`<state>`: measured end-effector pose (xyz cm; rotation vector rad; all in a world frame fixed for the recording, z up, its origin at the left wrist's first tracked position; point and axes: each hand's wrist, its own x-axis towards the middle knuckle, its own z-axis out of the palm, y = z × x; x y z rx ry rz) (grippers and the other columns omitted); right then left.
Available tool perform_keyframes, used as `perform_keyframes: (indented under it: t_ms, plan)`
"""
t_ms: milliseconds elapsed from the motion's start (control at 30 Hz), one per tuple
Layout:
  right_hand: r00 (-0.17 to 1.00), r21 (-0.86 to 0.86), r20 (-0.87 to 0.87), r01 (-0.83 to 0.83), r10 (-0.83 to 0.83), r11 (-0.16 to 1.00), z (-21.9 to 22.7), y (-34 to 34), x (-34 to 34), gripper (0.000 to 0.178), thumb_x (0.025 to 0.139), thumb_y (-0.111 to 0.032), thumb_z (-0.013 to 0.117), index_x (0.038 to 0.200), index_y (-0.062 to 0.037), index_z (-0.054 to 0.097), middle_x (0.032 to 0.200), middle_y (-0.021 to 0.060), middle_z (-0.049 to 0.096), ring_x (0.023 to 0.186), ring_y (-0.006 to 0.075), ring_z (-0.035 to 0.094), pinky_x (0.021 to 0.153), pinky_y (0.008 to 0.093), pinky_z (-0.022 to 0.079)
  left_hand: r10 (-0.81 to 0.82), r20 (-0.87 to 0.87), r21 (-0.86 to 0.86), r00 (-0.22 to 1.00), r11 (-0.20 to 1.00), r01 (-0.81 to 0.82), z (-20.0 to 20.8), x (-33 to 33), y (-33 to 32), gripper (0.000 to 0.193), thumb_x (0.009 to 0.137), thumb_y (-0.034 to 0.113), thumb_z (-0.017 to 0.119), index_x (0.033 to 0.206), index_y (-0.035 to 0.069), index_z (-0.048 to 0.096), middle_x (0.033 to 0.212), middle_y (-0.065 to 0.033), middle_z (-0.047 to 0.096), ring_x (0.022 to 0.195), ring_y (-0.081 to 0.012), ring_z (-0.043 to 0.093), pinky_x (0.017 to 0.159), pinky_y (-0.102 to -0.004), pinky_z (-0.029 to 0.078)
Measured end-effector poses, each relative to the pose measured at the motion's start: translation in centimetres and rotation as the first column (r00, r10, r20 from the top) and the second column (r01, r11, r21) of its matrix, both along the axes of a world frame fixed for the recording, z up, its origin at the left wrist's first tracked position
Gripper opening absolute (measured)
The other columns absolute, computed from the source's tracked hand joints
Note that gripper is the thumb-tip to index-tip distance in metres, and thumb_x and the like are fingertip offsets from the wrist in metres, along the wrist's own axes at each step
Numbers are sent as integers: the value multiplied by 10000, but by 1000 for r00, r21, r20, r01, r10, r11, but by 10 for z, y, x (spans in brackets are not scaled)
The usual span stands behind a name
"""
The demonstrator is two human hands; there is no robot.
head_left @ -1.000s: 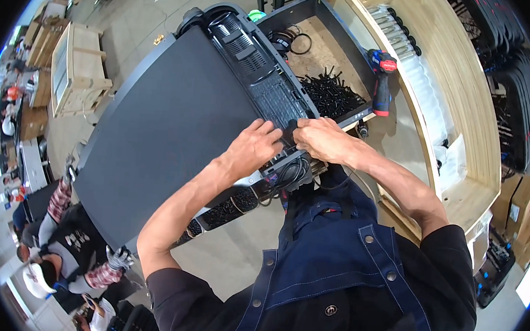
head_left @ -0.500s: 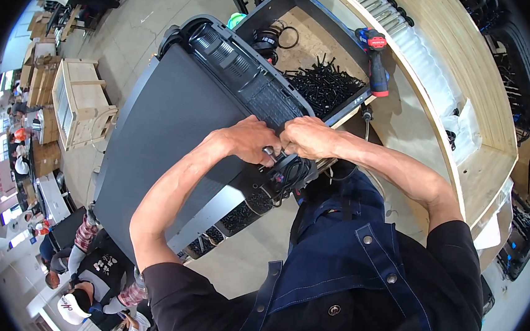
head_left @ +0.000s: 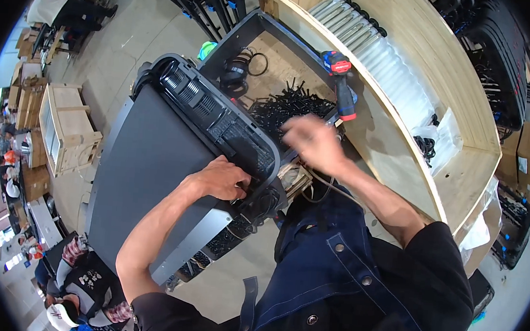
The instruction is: Assembling treadmill components using power tools in a factory setting.
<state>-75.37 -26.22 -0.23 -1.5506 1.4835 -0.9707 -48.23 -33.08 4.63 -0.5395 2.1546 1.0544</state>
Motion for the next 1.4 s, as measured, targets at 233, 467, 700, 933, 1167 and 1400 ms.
perform_keyframes:
  t_ms: [233,467,700,933,1167,1400]
  plan:
    - [741,68,-477,568,-474,820,-106,-80,-138,500,782,-320,737,1163,-25,607,1105,233,664,1039,433,645,892,516,503,11,-11,25,1000,1000,-11,-14,-14,-9,203,804,293,694,954,174,762,908,-58,740,974,-252,660,936,-410,376]
    - [894,64,1,447,-448,892,-61,-17,-123,450,826,-162,771,1223,2,635,1052,83,710,971,183,649,890,326,505,28,121,67,992,997,-36,-4,-10,-3,189,851,285,688,979,161,750,930,-40,716,1043,-226,624,1015,-399,332]
    - [837,606,491,-131,-240,785,13,55,-129,414,767,-57,836,1144,-38,665,970,81,735,796,154,695,748,326,596,14,74,8,997,1000,-15,-9,-15,-2,215,808,272,667,962,163,769,854,-50,724,951,-226,658,976,-375,352]
    - [806,632,573,-322,-146,705,-3,58,-130,426,771,-3,825,1164,-35,664,978,91,740,800,150,703,702,317,606,15,107,24,994,1000,-18,-4,-21,-7,211,813,245,655,973,169,769,867,-41,726,959,-221,658,987,-378,352]
    - [910,625,414,-268,-21,733,-7,49,-135,434,716,-37,871,1113,-56,697,933,47,746,848,132,694,828,332,584,12,171,46,985,999,-20,0,-21,-6,191,844,252,692,1000,162,756,957,-28,713,1035,-212,595,1020,-386,327]
    - [881,674,471,-326,-46,663,11,34,-129,418,711,-2,840,1100,-66,698,933,41,747,866,130,699,841,324,583,3,167,41,986,999,-10,1,-20,-4,176,846,259,701,980,160,759,973,-37,712,1034,-225,586,1018,-390,330]
